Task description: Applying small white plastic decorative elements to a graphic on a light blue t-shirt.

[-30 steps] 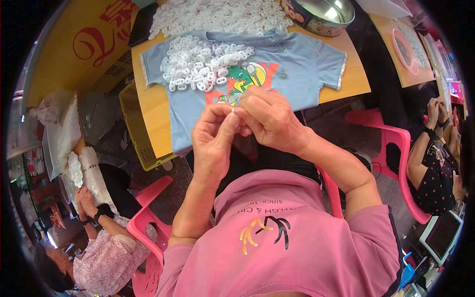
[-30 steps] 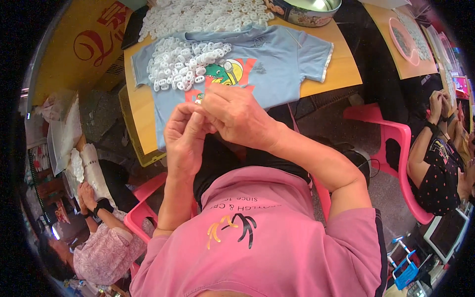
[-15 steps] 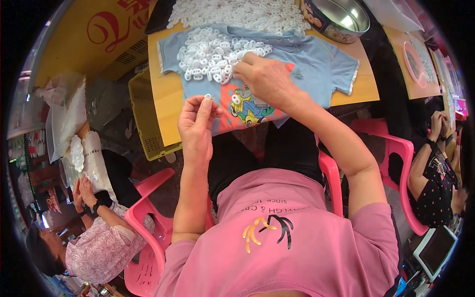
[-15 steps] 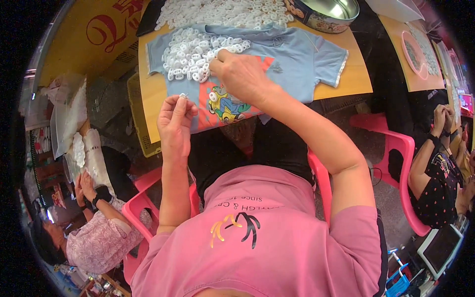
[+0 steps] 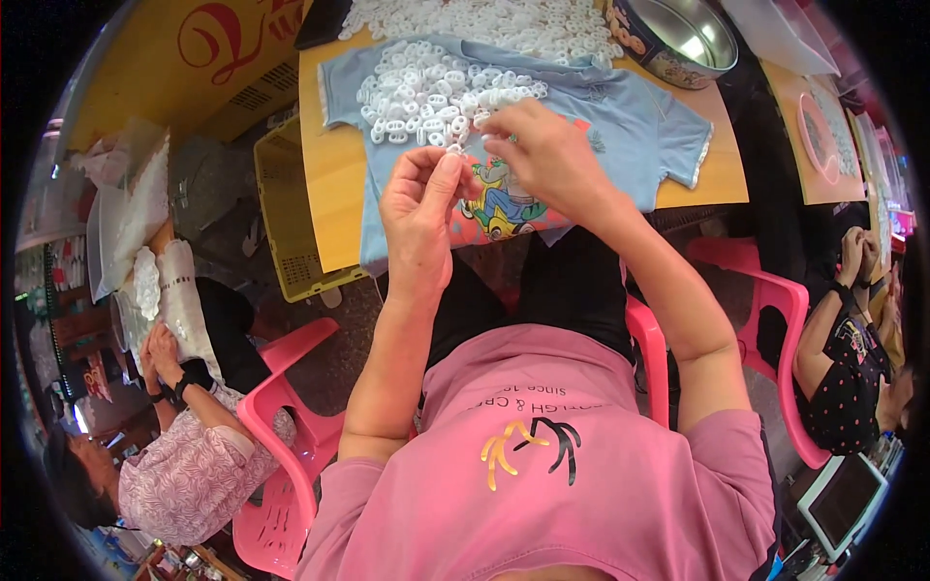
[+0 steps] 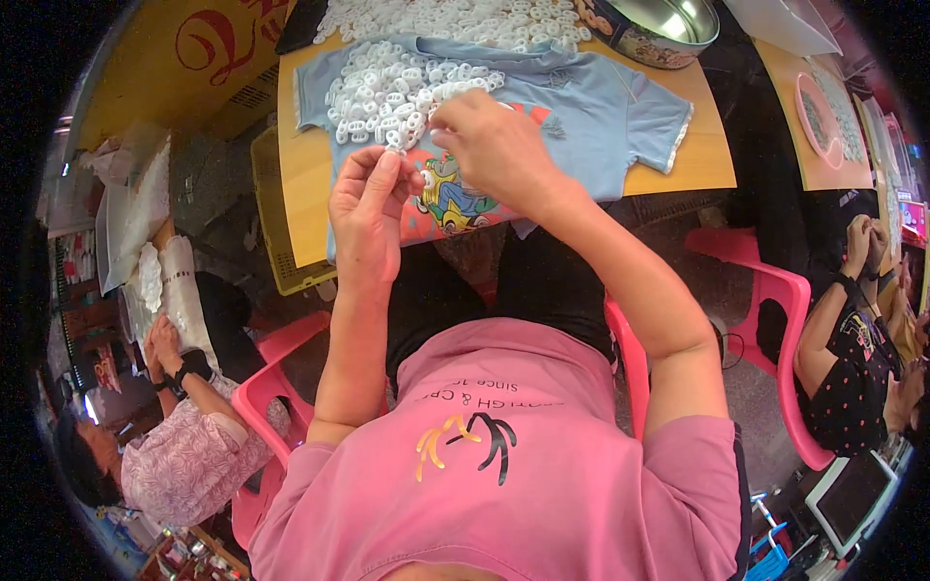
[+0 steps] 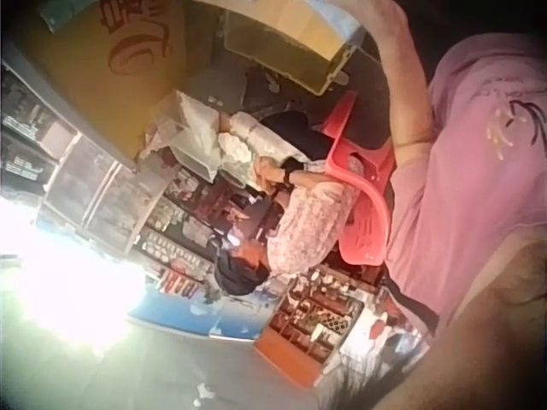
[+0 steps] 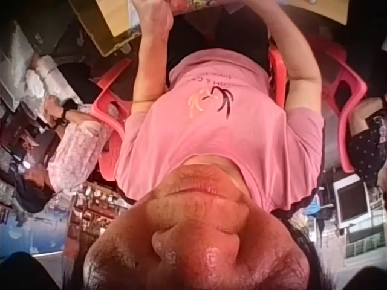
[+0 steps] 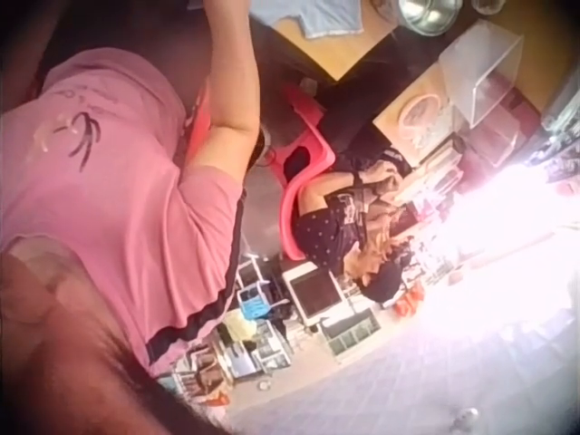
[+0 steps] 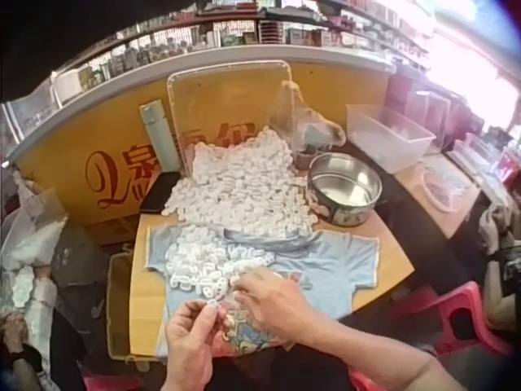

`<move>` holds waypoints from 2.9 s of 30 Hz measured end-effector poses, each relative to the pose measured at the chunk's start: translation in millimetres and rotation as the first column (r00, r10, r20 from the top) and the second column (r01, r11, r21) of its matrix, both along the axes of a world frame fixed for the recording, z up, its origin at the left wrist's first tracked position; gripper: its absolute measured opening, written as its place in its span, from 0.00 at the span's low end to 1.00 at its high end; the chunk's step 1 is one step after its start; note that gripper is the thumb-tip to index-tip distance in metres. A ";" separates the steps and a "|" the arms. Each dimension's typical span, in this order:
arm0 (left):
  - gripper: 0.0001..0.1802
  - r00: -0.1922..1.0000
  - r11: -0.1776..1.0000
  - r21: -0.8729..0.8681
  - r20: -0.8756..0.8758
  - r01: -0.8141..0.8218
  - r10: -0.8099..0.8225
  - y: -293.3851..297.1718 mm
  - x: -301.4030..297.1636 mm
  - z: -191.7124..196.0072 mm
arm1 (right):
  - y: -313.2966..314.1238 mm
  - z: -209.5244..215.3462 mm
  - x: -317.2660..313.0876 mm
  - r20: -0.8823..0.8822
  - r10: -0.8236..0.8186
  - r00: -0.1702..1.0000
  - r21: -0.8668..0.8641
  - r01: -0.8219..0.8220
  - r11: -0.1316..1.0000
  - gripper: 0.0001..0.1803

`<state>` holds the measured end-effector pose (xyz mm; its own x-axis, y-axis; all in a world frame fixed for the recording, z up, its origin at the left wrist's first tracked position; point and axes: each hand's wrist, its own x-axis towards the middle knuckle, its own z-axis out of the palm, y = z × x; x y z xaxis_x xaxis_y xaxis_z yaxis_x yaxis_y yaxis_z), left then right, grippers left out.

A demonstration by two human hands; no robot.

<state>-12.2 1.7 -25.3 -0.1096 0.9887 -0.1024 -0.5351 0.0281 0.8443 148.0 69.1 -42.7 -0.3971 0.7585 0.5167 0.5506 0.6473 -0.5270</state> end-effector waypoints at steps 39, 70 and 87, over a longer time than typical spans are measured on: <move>0.07 0.999 1.000 -0.001 -0.052 0.003 -0.003 -0.1 30.5 12.5 | -41.9 39.0 11.8 -0.692 -0.274 0.668 -0.616 -0.348 0.707 0.14; 0.07 0.996 0.998 0.002 -0.069 -0.057 0.057 -3.6 40.0 9.3 | -49.1 32.8 1.7 -0.657 -0.284 0.699 -0.563 -0.204 0.801 0.11; 0.07 0.981 1.000 0.006 -0.196 -0.007 0.008 -4.9 29.1 2.0 | -46.1 29.1 1.6 -0.676 -0.297 0.674 -0.616 -0.296 0.730 0.12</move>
